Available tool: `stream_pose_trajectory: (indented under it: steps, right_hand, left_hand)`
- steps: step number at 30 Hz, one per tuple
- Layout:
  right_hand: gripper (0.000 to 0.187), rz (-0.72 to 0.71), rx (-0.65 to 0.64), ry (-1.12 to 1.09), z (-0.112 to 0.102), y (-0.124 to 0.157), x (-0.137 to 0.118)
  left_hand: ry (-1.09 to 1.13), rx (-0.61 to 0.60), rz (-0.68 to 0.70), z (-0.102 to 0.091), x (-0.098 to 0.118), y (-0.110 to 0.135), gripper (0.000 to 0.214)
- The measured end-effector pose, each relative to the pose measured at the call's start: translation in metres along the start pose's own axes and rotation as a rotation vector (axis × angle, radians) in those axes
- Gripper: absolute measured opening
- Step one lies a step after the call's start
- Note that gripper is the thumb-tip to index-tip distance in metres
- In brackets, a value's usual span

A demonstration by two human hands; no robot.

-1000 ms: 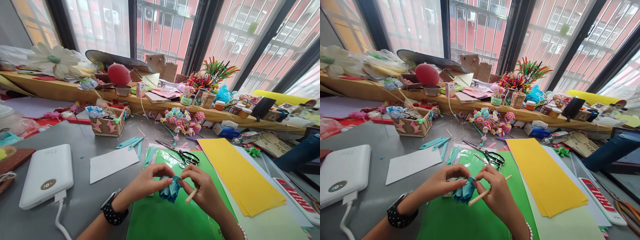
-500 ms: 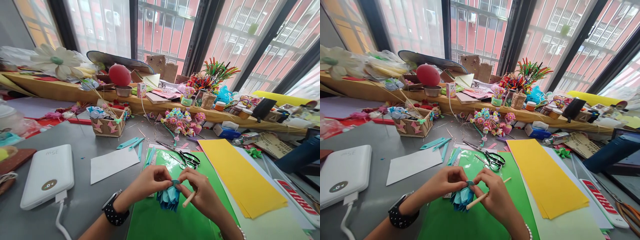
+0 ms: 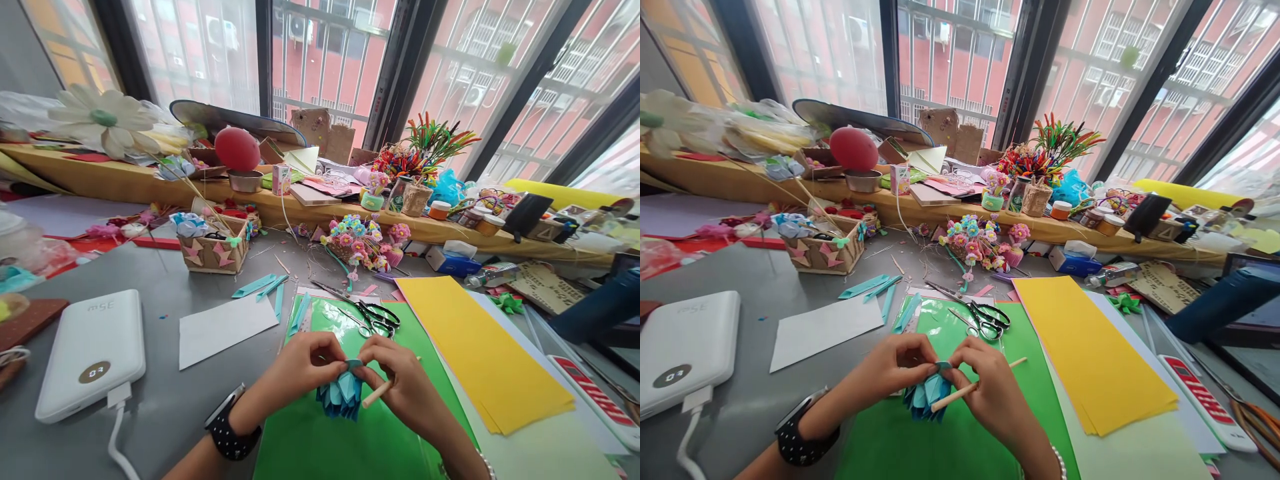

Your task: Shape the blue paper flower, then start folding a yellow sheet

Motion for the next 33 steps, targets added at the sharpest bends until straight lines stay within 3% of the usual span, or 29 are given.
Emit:
stream_pose_trajectory:
  steps: [18, 27, 33]
  right_hand:
    - [0.010, -0.010, 0.105, 0.118, 0.002, 0.001, -0.001]
    - [0.010, -0.047, 0.159, 0.196, 0.005, 0.003, -0.006]
    - [0.010, -0.053, 0.255, 0.171, -0.005, 0.004, -0.009]
  left_hand:
    - [-0.119, 0.071, 0.063, -0.001, 0.004, 0.000, 0.009]
    - [-0.140, 0.049, 0.050, -0.002, 0.005, 0.001, 0.008]
    - [0.093, 0.010, 0.032, -0.004, 0.002, -0.001, 0.019]
Point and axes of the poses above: each hand's wrist, its own y-axis away from the middle knuckle, its own z-axis out of the palm, x = y × z, the point moved 7 cm from there along -y, towards the middle knuckle, and after that the axes turned 14 degrees about y, right-handed, at the moved point
